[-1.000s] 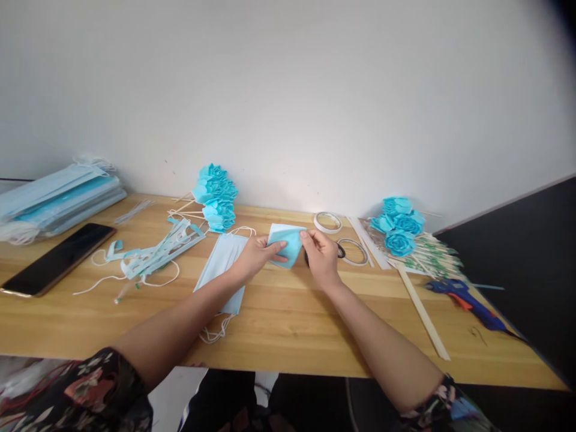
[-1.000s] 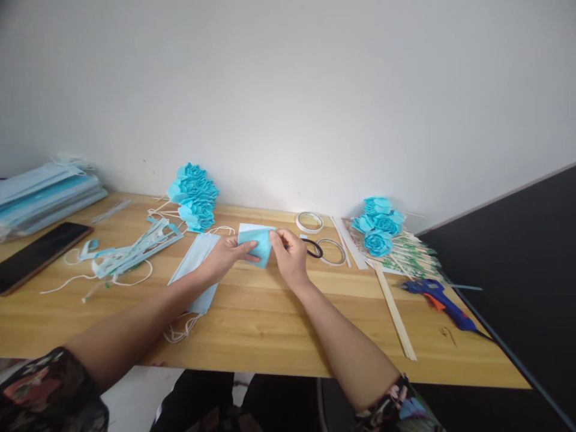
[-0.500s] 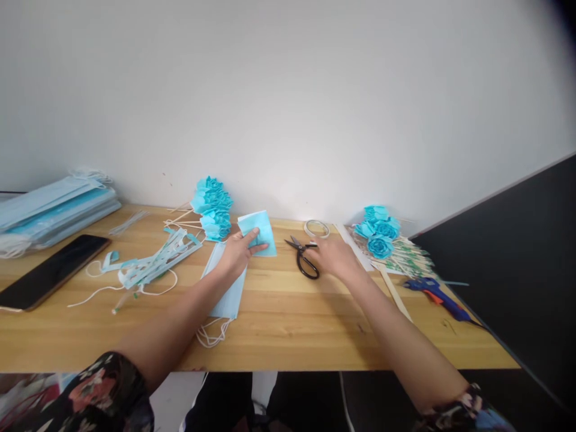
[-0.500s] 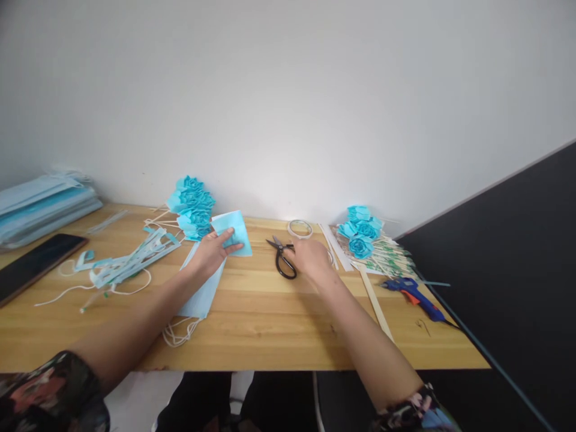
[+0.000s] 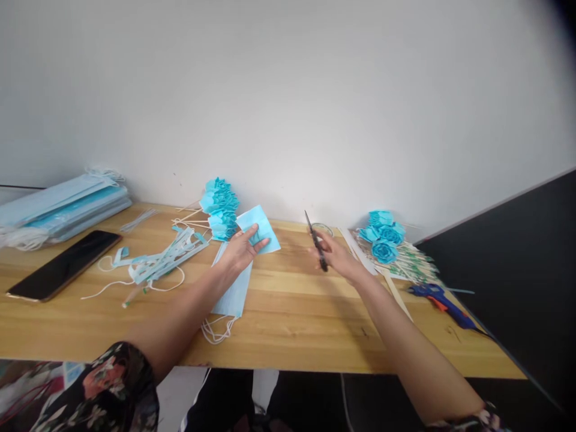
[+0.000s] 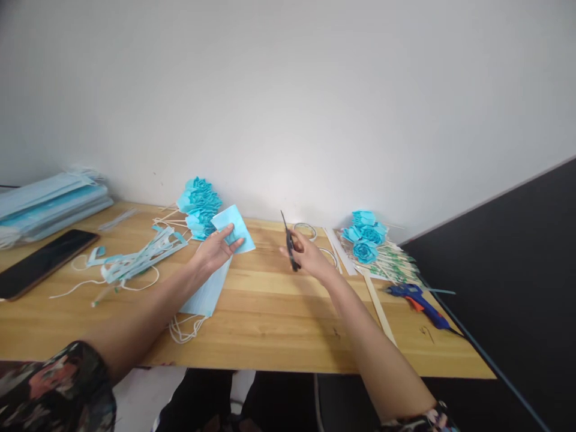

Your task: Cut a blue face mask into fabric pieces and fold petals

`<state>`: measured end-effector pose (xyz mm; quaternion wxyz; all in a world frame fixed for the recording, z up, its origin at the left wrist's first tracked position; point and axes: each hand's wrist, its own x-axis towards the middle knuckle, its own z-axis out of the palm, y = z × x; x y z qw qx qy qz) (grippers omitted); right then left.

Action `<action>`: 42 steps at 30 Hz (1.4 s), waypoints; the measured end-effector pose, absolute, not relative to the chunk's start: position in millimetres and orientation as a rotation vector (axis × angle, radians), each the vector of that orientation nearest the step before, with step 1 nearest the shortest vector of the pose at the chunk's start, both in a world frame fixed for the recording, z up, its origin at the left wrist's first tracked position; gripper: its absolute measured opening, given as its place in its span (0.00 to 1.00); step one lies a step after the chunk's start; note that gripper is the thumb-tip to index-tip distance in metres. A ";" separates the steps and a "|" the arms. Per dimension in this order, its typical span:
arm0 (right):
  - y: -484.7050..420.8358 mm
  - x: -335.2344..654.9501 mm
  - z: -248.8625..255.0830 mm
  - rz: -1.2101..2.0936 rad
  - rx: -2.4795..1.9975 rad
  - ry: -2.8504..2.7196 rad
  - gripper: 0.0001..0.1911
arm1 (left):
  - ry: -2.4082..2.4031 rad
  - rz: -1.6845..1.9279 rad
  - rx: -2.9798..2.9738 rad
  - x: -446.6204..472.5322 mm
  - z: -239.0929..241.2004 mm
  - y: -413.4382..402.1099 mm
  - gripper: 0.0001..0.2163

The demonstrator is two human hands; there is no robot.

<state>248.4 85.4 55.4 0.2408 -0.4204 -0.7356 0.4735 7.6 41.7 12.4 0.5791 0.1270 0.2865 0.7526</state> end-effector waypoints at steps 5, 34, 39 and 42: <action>64.8 222.5 33.9 2.010 -0.866 -1.540 0.20 | 0.690 1.765 0.261 7.3 12.2 42.2 0.06; 60.5 247.9 54.0 0.402 -1.057 -2.779 0.22 | 0.775 1.779 0.256 2.8 6.3 45.2 0.06; 102.5 258.0 65.6 0.019 -1.437 -2.741 0.11 | 0.762 1.775 0.275 3.9 5.7 45.2 0.06; 138.4 264.5 59.0 -0.094 -1.542 -2.800 0.10 | 0.773 1.764 0.279 6.2 6.3 44.0 0.05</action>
